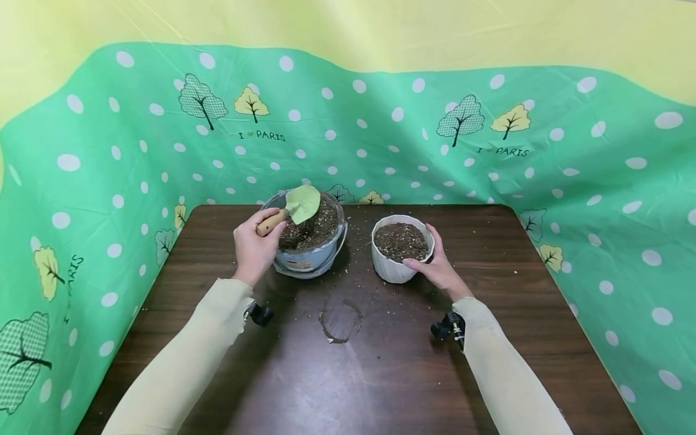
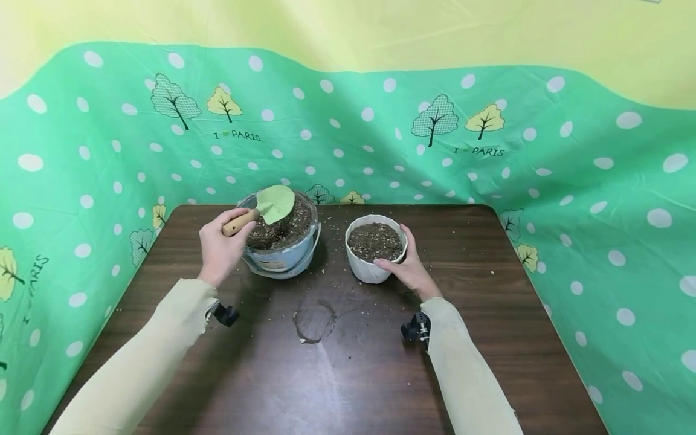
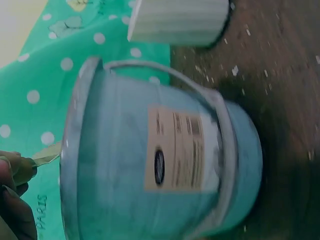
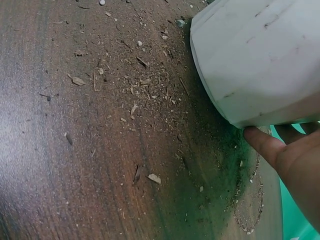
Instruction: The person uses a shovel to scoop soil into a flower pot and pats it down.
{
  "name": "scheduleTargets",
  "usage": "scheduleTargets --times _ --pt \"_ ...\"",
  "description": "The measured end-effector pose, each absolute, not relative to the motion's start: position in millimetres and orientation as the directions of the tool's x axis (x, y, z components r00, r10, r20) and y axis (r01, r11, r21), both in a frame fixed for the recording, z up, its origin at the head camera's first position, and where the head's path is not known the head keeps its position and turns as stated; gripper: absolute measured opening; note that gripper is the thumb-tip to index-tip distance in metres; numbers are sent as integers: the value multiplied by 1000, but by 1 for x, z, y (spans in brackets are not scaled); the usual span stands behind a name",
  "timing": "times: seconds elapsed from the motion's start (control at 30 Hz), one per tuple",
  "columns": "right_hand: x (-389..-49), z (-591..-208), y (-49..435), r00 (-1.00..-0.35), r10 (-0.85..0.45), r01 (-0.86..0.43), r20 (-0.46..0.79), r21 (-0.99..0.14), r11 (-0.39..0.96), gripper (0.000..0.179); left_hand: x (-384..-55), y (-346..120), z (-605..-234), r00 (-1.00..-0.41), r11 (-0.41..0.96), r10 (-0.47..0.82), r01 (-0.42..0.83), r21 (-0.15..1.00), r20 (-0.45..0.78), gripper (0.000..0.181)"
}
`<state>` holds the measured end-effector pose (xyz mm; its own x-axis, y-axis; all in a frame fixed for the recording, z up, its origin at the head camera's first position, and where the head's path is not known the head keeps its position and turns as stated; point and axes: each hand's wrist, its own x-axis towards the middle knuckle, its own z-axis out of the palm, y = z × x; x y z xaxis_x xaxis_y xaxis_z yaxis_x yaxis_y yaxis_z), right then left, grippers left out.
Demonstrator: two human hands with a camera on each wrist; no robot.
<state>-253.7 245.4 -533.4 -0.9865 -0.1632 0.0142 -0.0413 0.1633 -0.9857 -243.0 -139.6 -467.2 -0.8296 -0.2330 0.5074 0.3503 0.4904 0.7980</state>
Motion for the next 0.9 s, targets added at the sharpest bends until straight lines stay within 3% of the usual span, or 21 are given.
scheduleTargets --times 0.23,0.53,0.9 --pt "-265 -562 253 -989 -144 -50 31 -990 131 103 -247 -159 -472 -816 562 -249 316 764 521 26" --pt "-266 -565 252 -989 -145 -57 37 -989 136 104 -251 -173 -479 -812 639 -232 288 713 536 27" --pt "-268 -564 252 -990 -139 -58 36 -986 156 103 -253 -170 -477 -870 630 -275 159 760 410 25"
